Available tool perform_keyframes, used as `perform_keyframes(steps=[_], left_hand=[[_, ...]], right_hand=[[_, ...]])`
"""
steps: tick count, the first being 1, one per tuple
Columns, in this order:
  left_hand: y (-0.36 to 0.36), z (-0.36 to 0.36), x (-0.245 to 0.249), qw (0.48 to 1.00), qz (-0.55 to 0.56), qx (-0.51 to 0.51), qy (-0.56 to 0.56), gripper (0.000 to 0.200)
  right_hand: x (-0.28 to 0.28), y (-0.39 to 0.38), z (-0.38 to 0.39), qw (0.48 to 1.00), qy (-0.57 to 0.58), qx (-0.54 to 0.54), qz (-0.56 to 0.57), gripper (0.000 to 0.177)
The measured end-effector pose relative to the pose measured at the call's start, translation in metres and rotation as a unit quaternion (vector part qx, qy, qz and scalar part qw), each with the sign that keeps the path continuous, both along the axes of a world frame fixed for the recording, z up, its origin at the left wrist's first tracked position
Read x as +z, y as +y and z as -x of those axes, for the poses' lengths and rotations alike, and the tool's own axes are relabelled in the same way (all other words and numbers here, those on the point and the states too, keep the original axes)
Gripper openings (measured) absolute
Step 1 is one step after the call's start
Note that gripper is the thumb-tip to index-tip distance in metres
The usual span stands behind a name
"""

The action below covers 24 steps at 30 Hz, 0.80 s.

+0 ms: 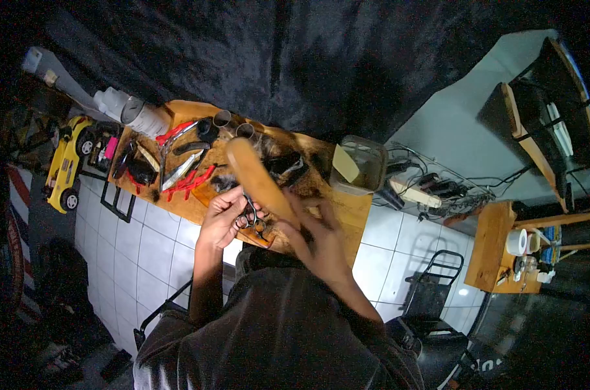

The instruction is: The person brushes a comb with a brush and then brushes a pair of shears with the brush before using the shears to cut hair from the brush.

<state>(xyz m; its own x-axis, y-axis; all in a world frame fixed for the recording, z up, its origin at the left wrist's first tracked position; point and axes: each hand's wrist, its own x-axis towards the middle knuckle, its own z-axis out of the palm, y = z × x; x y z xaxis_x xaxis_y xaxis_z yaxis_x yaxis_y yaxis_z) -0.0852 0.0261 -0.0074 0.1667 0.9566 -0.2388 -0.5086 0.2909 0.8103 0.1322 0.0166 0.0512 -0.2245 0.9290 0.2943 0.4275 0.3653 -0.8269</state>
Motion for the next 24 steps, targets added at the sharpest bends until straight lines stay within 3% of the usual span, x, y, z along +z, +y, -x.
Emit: perform_keyframes(steps=[4, 7, 11, 15, 19, 22, 24], left_hand=[[-0.005, 0.006, -0.015, 0.999, -0.015, -0.025, -0.027, 0.023], [-0.009, -0.001, 0.022, 0.996, 0.039, -0.080, 0.016, 0.028], [-0.018, 0.003, 0.022, 0.993, 0.002, -0.121, -0.002, 0.035], [-0.008, -0.003, 0.014, 0.998, -0.005, -0.022, 0.051, 0.031], [-0.002, -0.012, 0.000, 0.972, -0.120, 0.069, 0.189, 0.028], [-0.003, -0.019, -0.001, 0.954, -0.164, 0.105, 0.227, 0.025], [-0.001, -0.017, -0.008, 0.960, -0.136, 0.167, 0.177, 0.023]], right_hand=[[0.001, 0.005, 0.001, 0.997, -0.012, 0.078, -0.018, 0.049], [-0.015, 0.020, -0.001, 0.996, -0.066, -0.014, -0.055, 0.051], [-0.011, 0.029, -0.002, 0.995, -0.034, -0.093, -0.019, 0.048], [0.000, 0.019, 0.002, 0.999, 0.025, -0.044, 0.008, 0.049], [0.007, 0.001, 0.013, 0.992, 0.090, 0.029, 0.084, 0.052], [-0.002, -0.006, 0.019, 0.991, 0.077, 0.056, 0.091, 0.054], [-0.011, -0.010, 0.020, 0.995, 0.045, 0.065, 0.068, 0.054]])
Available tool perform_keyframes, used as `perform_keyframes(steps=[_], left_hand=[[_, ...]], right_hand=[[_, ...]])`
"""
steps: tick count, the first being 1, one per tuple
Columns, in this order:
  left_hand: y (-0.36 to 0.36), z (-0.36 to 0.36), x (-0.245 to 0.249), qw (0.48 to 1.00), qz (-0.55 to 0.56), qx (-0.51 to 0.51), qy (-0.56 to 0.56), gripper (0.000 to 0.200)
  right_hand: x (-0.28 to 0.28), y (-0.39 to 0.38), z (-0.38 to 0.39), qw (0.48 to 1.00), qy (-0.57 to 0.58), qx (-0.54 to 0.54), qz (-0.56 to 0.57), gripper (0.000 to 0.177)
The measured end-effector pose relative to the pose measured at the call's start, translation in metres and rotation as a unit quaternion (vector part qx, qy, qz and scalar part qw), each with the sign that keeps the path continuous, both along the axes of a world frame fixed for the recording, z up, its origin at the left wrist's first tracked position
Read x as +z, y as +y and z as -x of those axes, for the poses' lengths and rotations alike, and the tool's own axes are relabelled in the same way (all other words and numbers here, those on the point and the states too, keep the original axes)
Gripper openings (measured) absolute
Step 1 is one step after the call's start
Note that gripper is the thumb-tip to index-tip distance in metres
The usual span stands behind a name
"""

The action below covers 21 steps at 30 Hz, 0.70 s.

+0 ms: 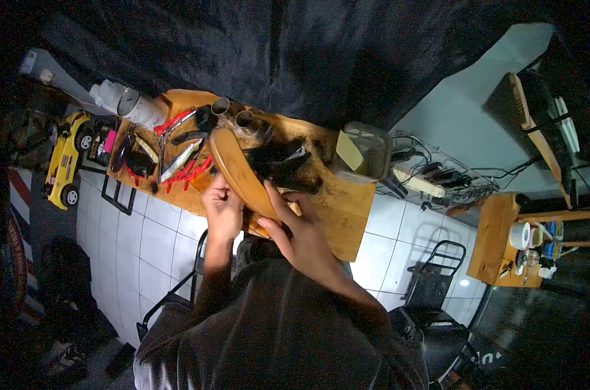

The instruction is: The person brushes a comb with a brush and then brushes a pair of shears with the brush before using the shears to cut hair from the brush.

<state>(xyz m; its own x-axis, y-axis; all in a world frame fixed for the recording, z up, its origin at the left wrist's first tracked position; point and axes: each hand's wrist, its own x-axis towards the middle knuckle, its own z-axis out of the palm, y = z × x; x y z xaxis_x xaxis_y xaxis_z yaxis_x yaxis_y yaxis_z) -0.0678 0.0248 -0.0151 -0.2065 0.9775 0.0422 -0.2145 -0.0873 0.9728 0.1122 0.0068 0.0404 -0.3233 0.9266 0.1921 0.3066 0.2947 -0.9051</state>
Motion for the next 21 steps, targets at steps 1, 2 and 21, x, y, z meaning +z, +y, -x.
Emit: perform_keyframes(steps=[1, 2, 21], left_hand=[[0.002, 0.002, -0.002, 0.999, 0.002, 0.030, -0.030, 0.022], [0.003, 0.003, -0.003, 0.998, -0.015, 0.037, -0.055, 0.022], [-0.009, -0.010, -0.004, 0.997, -0.053, 0.032, 0.052, 0.009]], right_hand=[[-0.004, -0.001, -0.001, 1.000, -0.022, 0.003, -0.022, 0.053], [-0.009, -0.003, -0.004, 0.998, -0.046, -0.010, -0.040, 0.053], [-0.009, -0.007, -0.011, 0.999, -0.025, -0.044, -0.006, 0.053]])
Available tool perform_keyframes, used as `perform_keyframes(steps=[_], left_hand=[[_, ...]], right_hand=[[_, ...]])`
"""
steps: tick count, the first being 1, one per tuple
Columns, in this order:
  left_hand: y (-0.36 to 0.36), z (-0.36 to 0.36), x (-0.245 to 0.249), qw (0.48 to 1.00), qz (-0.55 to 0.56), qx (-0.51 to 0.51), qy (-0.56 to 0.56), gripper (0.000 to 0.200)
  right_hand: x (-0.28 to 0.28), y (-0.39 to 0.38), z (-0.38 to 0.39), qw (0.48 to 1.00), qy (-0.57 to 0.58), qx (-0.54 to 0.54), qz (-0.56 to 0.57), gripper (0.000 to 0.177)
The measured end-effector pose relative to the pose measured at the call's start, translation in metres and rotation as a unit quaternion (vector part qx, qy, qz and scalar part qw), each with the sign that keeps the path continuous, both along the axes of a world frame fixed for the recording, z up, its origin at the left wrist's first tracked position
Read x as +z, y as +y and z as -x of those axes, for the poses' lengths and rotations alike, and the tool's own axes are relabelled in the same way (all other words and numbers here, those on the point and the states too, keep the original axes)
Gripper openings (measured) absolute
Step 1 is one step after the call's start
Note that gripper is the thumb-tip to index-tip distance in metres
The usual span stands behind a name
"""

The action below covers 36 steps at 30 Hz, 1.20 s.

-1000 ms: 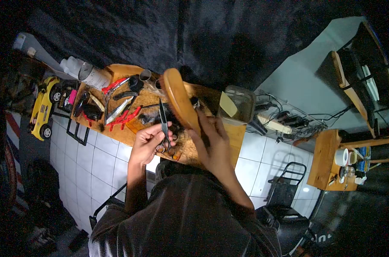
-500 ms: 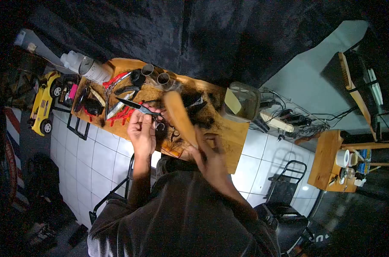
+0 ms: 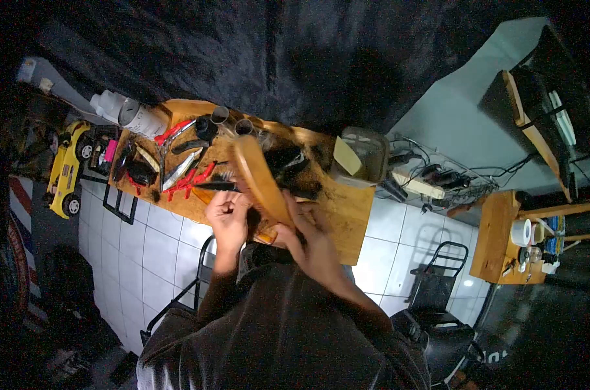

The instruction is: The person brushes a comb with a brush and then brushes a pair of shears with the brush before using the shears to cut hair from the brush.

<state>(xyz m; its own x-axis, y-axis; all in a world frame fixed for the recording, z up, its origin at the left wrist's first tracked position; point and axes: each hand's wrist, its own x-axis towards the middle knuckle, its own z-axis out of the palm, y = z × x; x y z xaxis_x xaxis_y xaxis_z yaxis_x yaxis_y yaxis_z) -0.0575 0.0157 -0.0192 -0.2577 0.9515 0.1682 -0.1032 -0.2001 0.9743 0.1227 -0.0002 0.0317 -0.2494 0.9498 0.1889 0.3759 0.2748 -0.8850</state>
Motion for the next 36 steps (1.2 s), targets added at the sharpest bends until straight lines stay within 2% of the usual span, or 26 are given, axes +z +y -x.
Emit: perform_keyframes(steps=[2, 3, 6, 7, 10, 11, 12, 13, 15, 17, 20, 21, 24, 25, 28, 31, 32, 33, 34, 36], left_hand=[[0.008, -0.009, 0.028, 0.993, -0.034, 0.012, -0.113, 0.009], [0.008, -0.002, 0.024, 0.989, -0.022, -0.014, -0.149, 0.015], [0.013, 0.002, 0.018, 0.991, -0.042, 0.000, -0.125, 0.021], [0.011, 0.003, 0.018, 0.992, -0.018, -0.012, -0.123, 0.019], [0.010, -0.007, 0.010, 0.997, -0.040, 0.021, -0.064, 0.022], [0.004, 0.000, 0.007, 0.997, 0.044, 0.032, 0.056, 0.024], [0.006, -0.006, 0.007, 0.999, 0.020, 0.036, 0.017, 0.025], [0.006, -0.010, 0.014, 0.995, -0.019, 0.036, 0.089, 0.025], [0.004, -0.009, 0.015, 0.991, -0.042, 0.031, 0.126, 0.023], [0.000, 0.004, -0.013, 0.998, -0.011, 0.021, 0.054, 0.020], [0.004, -0.003, 0.002, 0.997, -0.012, 0.033, -0.071, 0.016], [0.004, -0.004, -0.001, 0.986, 0.002, 0.023, -0.162, 0.014], [0.011, -0.009, 0.010, 0.962, -0.052, 0.009, -0.267, 0.015], [0.012, -0.005, 0.009, 0.964, -0.050, -0.008, -0.260, 0.011], [0.013, -0.002, 0.013, 0.935, -0.022, -0.004, -0.354, 0.013], [0.010, -0.003, 0.003, 0.918, 0.036, 0.000, -0.395, 0.025], [0.010, -0.003, 0.000, 0.913, 0.060, 0.006, -0.403, 0.028], [0.011, -0.009, 0.005, 0.916, 0.075, 0.019, -0.394, 0.040], [0.011, -0.013, 0.005, 0.932, 0.024, -0.033, -0.360, 0.047], [0.010, -0.015, 0.013, 0.910, 0.017, -0.050, -0.411, 0.049]], right_hand=[[-0.017, 0.000, -0.010, 0.998, -0.045, -0.038, 0.004, 0.052], [-0.018, 0.000, -0.012, 0.996, -0.067, -0.058, 0.008, 0.052], [-0.007, 0.000, -0.014, 0.993, -0.049, -0.095, 0.050, 0.051], [-0.005, 0.000, -0.014, 0.996, -0.039, -0.082, 0.026, 0.051], [0.004, -0.002, -0.012, 0.999, -0.014, -0.028, -0.023, 0.051], [0.010, -0.003, -0.010, 1.000, -0.009, 0.001, -0.022, 0.051], [0.015, -0.004, -0.008, 0.999, -0.005, 0.032, -0.022, 0.051], [0.020, -0.005, -0.005, 0.999, 0.009, 0.045, -0.018, 0.052], [0.012, -0.006, -0.003, 0.999, 0.003, 0.042, -0.010, 0.053], [-0.003, -0.006, -0.005, 0.999, -0.011, 0.032, 0.011, 0.052], [-0.009, -0.004, -0.011, 0.999, -0.015, 0.012, 0.036, 0.051], [-0.013, -0.003, -0.011, 0.999, -0.049, -0.011, -0.008, 0.050], [-0.021, 0.000, -0.015, 0.992, -0.101, -0.082, 0.008, 0.047], [-0.018, 0.002, -0.015, 0.989, -0.102, -0.103, 0.006, 0.046], [-0.002, 0.005, -0.014, 0.990, -0.082, -0.115, 0.029, 0.046], [-0.002, 0.003, -0.010, 0.996, -0.051, -0.030, -0.062, 0.052], [0.000, 0.001, -0.006, 0.998, -0.034, -0.006, -0.046, 0.052], [0.006, -0.001, -0.001, 0.999, -0.018, 0.018, -0.029, 0.052], [0.008, -0.003, 0.004, 0.999, -0.001, 0.042, -0.012, 0.052], [-0.006, -0.001, 0.006, 0.998, -0.053, 0.014, -0.026, 0.051]])
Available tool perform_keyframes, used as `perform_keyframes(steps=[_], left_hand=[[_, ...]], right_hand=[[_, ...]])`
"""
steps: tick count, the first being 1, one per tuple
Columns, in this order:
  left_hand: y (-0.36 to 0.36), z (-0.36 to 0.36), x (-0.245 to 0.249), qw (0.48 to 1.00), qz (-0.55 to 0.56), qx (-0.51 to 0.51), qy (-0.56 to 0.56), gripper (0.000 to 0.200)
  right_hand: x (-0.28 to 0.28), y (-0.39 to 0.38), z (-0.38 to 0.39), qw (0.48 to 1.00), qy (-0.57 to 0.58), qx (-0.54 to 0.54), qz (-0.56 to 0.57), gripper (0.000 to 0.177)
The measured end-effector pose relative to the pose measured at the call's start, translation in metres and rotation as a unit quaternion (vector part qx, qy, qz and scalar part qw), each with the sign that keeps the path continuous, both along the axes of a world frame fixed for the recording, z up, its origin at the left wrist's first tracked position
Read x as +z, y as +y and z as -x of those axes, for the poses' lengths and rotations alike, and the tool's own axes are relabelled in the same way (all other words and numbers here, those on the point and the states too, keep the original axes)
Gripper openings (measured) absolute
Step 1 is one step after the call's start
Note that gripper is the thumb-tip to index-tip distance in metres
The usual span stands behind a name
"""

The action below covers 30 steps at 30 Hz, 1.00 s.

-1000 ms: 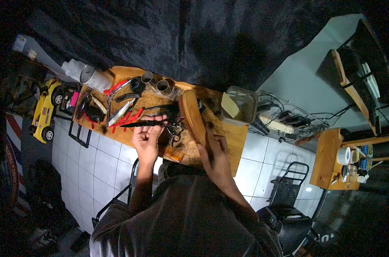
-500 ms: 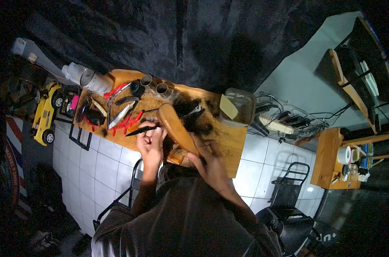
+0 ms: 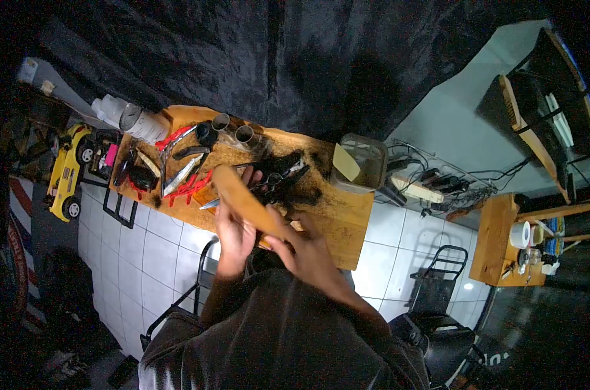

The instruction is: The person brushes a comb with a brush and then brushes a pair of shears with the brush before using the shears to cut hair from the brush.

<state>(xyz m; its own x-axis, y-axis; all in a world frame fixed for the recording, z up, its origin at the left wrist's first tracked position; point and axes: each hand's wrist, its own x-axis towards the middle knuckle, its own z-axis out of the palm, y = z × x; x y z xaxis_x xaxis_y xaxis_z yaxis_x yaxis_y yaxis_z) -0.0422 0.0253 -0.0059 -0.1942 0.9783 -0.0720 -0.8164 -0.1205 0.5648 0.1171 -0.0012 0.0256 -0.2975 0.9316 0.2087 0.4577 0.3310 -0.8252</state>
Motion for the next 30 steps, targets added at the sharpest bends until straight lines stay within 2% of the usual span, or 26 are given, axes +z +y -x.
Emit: perform_keyframes(steps=[2, 3, 6, 7, 10, 13, 14, 16, 17, 21, 24, 25, 30], left_hand=[[0.002, 0.005, 0.001, 0.998, -0.025, -0.012, -0.059, 0.051], [0.002, 0.011, 0.000, 0.998, -0.044, -0.025, -0.026, 0.053], [0.002, 0.014, 0.002, 0.998, -0.047, -0.027, -0.016, 0.053], [0.003, 0.015, 0.003, 0.998, -0.048, -0.029, -0.019, 0.054], [0.005, 0.014, 0.004, 0.999, -0.030, -0.024, -0.015, 0.054], [-0.001, 0.014, 0.006, 0.997, -0.003, -0.067, -0.031, 0.056], [0.001, 0.013, -0.003, 0.992, -0.104, -0.064, 0.030, 0.057], [0.001, 0.014, 0.008, 0.986, -0.129, -0.103, -0.034, 0.059], [0.000, 0.015, 0.009, 0.986, -0.120, -0.107, -0.034, 0.060], [-0.003, 0.022, 0.013, 0.992, -0.093, -0.081, 0.007, 0.061], [-0.001, 0.024, 0.014, 0.994, -0.087, -0.058, 0.028, 0.061], [-0.001, 0.024, 0.016, 0.996, -0.075, -0.050, 0.026, 0.061], [-0.002, 0.018, 0.005, 0.998, -0.006, -0.047, -0.046, 0.058]], right_hand=[[-0.015, 0.002, -0.004, 0.996, -0.061, -0.067, 0.000, 0.050], [-0.015, 0.009, -0.009, 0.993, -0.066, -0.081, -0.051, 0.048], [-0.003, 0.011, -0.012, 0.986, -0.061, -0.154, 0.026, 0.046], [-0.001, 0.011, -0.012, 0.984, -0.057, -0.169, 0.012, 0.046], [0.012, 0.009, -0.014, 0.994, -0.030, -0.106, 0.025, 0.049], [0.011, 0.005, -0.006, 0.997, -0.009, 0.032, -0.070, 0.052], [0.008, 0.005, -0.003, 0.998, -0.003, 0.038, -0.050, 0.053], [-0.001, 0.005, 0.004, 0.998, 0.010, 0.053, -0.014, 0.054], [-0.002, 0.009, 0.001, 0.999, 0.018, 0.038, 0.031, 0.055], [-0.008, 0.013, -0.006, 0.989, -0.107, -0.074, -0.066, 0.052], [-0.007, 0.018, -0.012, 0.987, -0.071, -0.132, -0.049, 0.049], [-0.006, 0.020, -0.013, 0.985, -0.080, -0.134, -0.079, 0.047], [0.010, 0.007, -0.005, 0.999, -0.003, -0.005, -0.042, 0.050]])
